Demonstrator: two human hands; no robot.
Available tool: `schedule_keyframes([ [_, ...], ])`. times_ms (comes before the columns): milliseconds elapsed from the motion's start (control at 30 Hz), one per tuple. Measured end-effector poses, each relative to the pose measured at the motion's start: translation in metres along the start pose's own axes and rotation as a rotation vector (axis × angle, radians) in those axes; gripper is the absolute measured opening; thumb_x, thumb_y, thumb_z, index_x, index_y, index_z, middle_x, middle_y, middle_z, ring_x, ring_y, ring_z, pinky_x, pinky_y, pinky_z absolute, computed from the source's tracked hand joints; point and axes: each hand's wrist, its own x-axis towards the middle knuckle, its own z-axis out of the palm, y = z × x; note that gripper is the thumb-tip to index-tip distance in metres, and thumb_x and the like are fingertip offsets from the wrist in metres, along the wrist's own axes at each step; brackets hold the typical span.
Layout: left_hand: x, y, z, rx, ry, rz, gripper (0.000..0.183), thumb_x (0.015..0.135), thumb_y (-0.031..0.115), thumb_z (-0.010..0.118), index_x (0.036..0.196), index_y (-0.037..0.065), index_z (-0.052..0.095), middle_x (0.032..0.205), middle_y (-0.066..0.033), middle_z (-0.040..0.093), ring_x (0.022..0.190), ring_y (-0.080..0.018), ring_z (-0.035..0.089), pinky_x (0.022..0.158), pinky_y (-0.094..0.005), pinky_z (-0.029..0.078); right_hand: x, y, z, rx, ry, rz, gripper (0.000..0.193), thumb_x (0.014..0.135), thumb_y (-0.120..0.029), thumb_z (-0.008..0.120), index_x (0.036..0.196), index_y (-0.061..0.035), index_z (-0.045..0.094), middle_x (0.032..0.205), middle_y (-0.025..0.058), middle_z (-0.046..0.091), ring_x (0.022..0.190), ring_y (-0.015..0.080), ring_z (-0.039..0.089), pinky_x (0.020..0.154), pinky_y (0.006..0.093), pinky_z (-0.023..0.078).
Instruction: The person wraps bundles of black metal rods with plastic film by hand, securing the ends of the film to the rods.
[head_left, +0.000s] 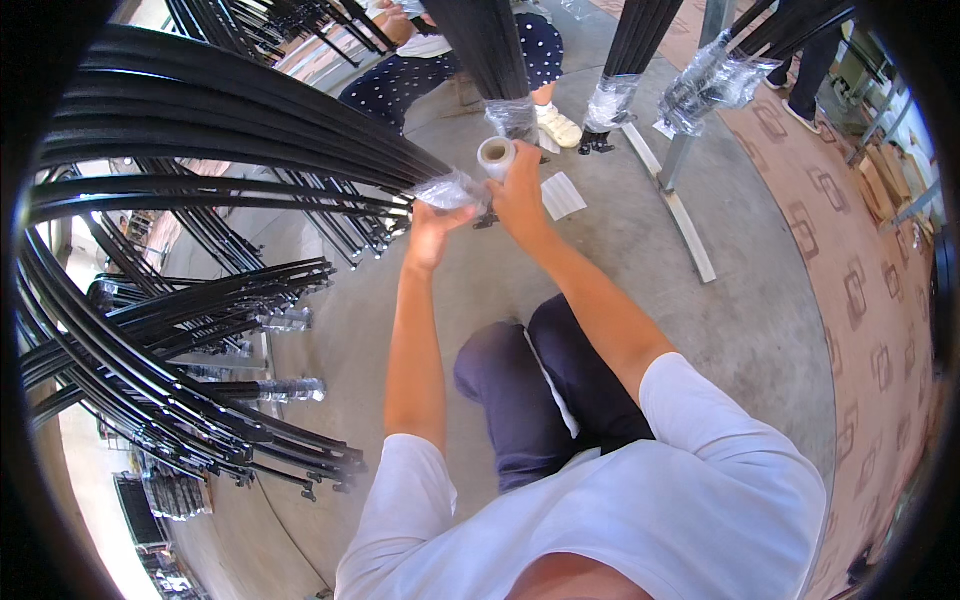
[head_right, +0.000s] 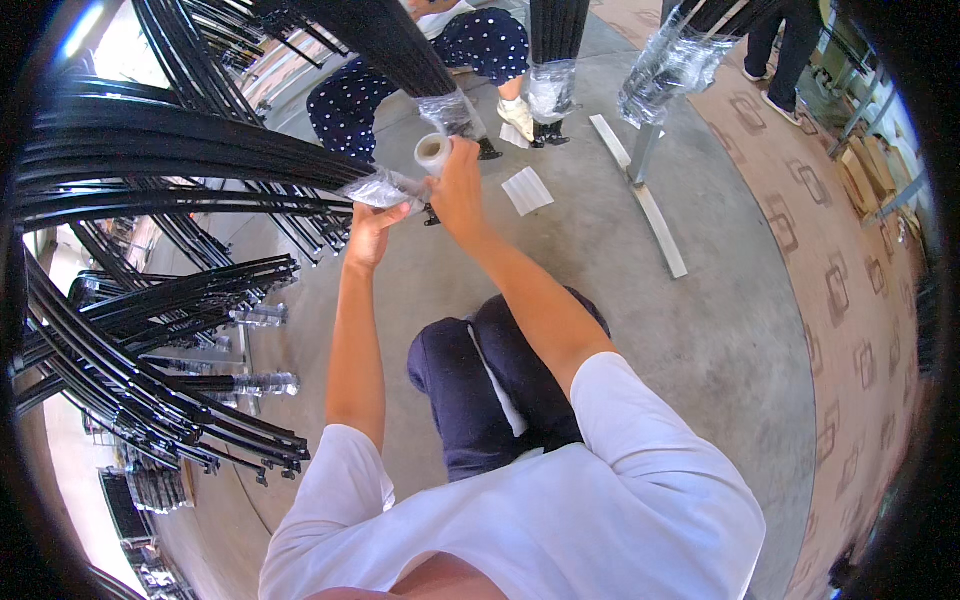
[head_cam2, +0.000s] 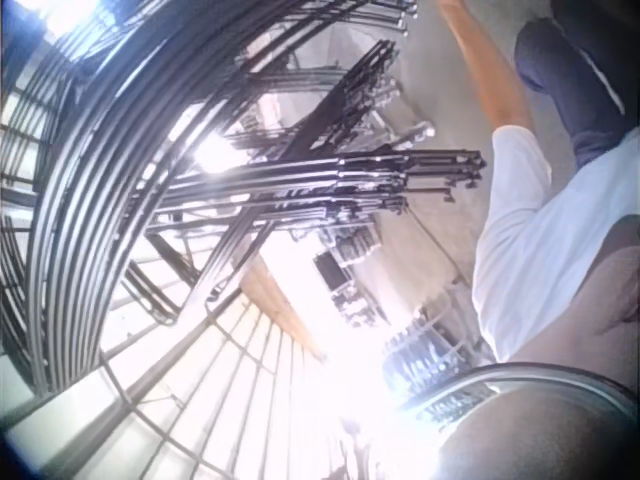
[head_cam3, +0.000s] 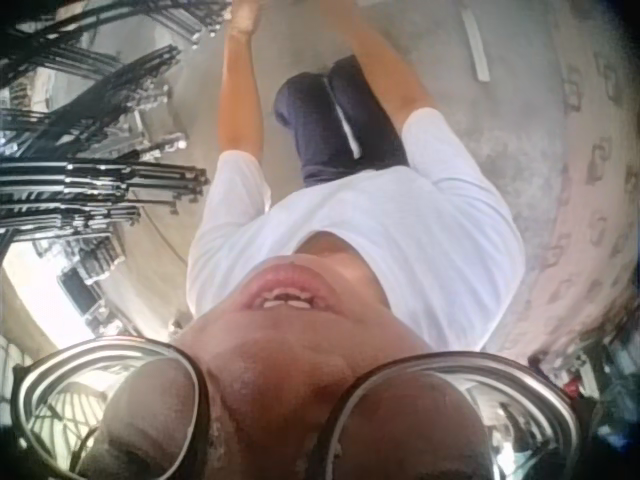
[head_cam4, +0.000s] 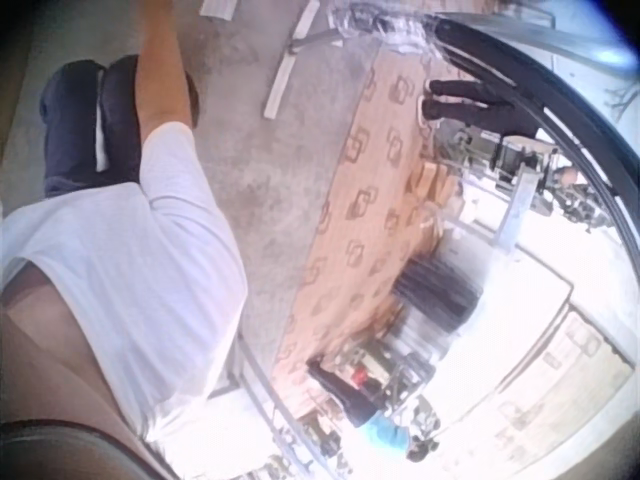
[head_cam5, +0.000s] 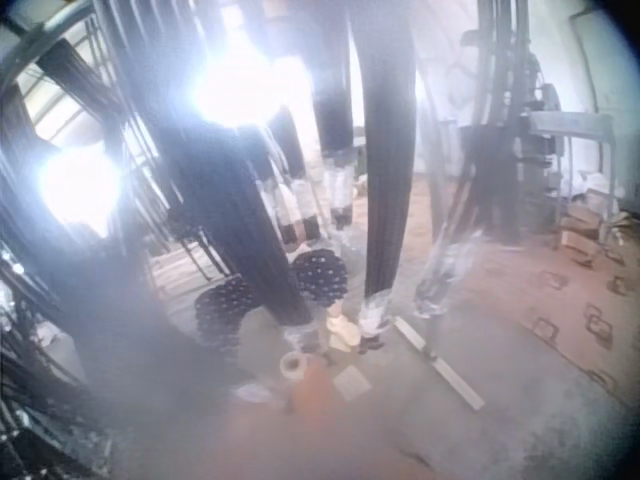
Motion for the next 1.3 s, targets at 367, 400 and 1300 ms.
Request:
schedule_keyframes([
  [367, 0.007, -0.01, 0.004, 0.031, 0.055, -0.046, 0.041, 0.063, 0.007, 0.067, 0.101, 0.0, 0.054, 0.092, -0.0046, 0.058, 0.086, -0.0149, 0.054, 0.08, -0.0273, 0.041, 0.057, 0.032, 0.014, 0.616, -0.151, 0.586, 0.048, 0.044, 0.004, 0.051, 0.092, -0.0008, 0.056, 0.082, 0.0104, 0.059, 0.069, 0.0182, 0.056, 0.053, 0.0264, 0.044],
  [400, 0.006, -0.01, 0.01, 0.024, 0.018, -0.064, 0.049, 0.063, 0.002, 0.062, 0.109, 0.002, 0.048, 0.101, -0.0052, 0.055, 0.096, -0.0158, 0.051, 0.085, -0.0294, 0.037, 0.056, 0.023, 0.012, 0.559, -0.269, 0.623, 0.042, 0.05, 0.003, 0.054, 0.092, -0.002, 0.055, 0.083, 0.01, 0.059, 0.072, 0.0178, 0.056, 0.058, 0.0266, 0.044],
  [1300, 0.046, -0.063, -0.039, 0.286, 0.182, 0.235, 0.07, 0.049, 0.005, 0.079, 0.108, 0.006, 0.042, 0.099, -0.0027, 0.052, 0.094, -0.0138, 0.05, 0.083, -0.0283, 0.04, 0.04, 0.036, -0.019, 0.434, -1.021, 0.162, 0.039, 0.083, -0.023, 0.05, 0.117, -0.0047, 0.044, 0.105, 0.0047, 0.052, 0.097, 0.0132, 0.049, 0.08, 0.0246, 0.041],
])
